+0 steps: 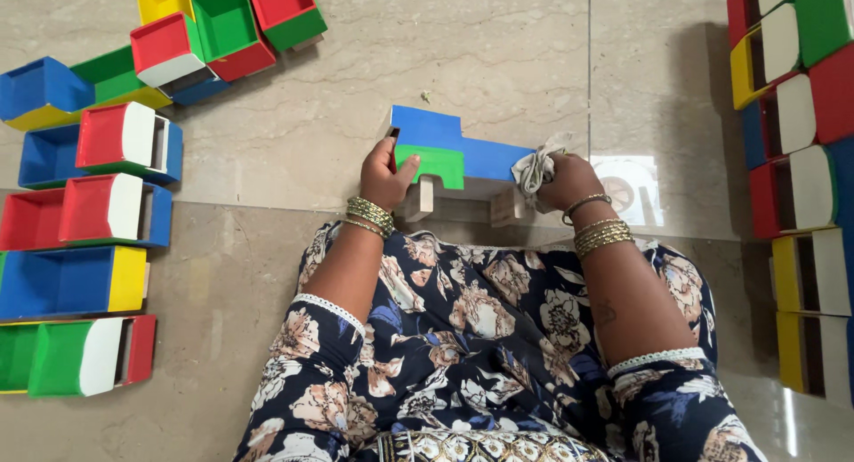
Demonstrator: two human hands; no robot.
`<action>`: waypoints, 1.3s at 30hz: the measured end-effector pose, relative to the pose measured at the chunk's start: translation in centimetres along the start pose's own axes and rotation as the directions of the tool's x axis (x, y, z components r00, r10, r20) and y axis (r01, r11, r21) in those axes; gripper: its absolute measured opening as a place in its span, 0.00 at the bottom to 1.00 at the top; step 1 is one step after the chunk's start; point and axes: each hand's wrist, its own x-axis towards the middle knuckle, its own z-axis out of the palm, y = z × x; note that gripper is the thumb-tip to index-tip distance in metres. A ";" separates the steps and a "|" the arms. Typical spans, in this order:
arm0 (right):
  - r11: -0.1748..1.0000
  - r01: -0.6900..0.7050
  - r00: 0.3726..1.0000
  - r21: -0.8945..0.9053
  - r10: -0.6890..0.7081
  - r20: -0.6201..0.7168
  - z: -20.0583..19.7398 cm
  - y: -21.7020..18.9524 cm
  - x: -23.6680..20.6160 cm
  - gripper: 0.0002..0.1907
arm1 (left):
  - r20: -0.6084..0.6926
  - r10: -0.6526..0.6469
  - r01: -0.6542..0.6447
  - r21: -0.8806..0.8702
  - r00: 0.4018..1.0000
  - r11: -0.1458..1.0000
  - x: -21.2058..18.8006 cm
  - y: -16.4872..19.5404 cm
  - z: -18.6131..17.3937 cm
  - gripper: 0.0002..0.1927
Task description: The person sits on the floor and wipes colorful wooden toy boxes with a cloth, cleaning the insides and outsides of each box one at a time and setting cleaned boxes aside.
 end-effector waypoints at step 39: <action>0.840 0.518 0.800 -0.163 -0.542 -0.258 2.8 -7.7 -5.3 0.13 | -0.125 -0.220 0.240 0.184 0.968 0.953 -1.6 3.7 0.7 0.28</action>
